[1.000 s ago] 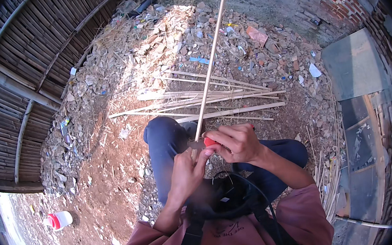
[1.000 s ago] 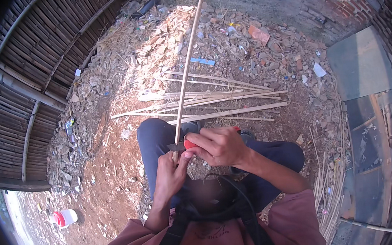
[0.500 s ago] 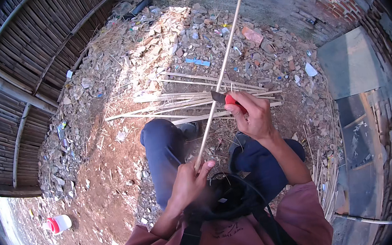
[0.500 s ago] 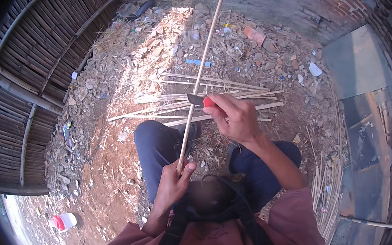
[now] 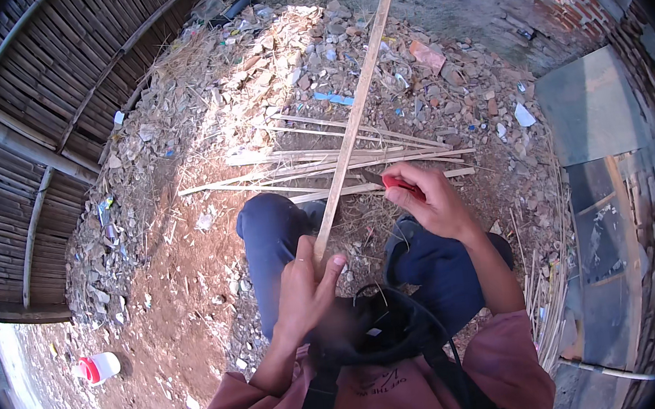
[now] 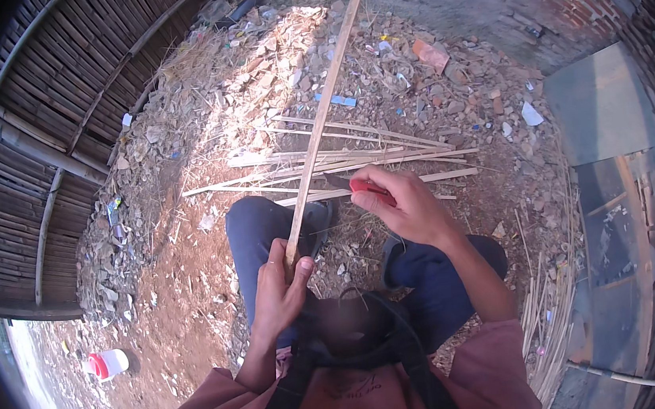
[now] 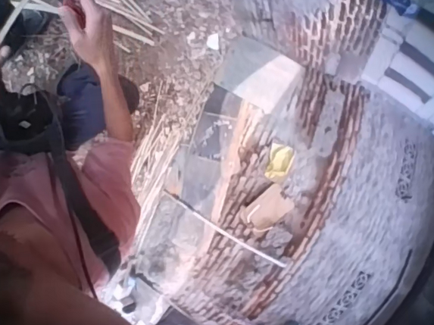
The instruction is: The person shaves thin layers off a bamboo stick using a small knife while holding the stick in their other hand.
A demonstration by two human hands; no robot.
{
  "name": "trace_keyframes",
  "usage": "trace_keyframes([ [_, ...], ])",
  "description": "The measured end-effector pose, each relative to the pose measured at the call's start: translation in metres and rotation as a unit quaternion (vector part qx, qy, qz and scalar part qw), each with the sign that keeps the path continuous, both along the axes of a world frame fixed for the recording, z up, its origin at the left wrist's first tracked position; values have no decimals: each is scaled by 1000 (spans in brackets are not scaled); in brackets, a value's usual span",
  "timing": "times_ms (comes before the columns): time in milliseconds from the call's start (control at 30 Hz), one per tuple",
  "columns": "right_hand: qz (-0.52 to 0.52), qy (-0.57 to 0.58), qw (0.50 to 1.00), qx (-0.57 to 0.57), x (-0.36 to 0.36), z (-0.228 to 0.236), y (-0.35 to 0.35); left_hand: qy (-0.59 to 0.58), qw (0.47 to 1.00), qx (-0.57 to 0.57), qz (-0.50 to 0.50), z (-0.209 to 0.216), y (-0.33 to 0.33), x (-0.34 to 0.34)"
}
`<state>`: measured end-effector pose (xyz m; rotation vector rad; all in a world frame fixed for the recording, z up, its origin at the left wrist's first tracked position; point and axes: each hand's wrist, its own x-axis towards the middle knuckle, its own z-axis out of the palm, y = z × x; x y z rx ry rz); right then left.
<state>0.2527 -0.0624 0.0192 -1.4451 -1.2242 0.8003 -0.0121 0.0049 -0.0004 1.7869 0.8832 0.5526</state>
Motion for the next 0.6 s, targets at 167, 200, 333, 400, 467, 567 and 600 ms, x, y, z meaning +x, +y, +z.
trace_keyframes([
  [167,52,-290,950,105,-26,5,3,-8,1000,-23,13,18,3,6],
  [200,55,-308,939,143,-28,-3,4,-8,999,-32,8,20,3,7],
  [333,99,-343,915,185,-32,-13,6,-13,1000,-8,-3,12,3,7],
  [400,99,-351,912,189,-33,-12,6,-34,999,6,-3,15,2,9],
  [467,99,-358,908,192,-35,-13,6,-21,1000,1,-6,19,1,8],
  [567,88,-353,906,215,-36,-17,6,-10,1000,17,-7,24,0,9],
  [600,82,-356,906,214,-37,-16,6,-10,999,39,-3,25,0,9],
])
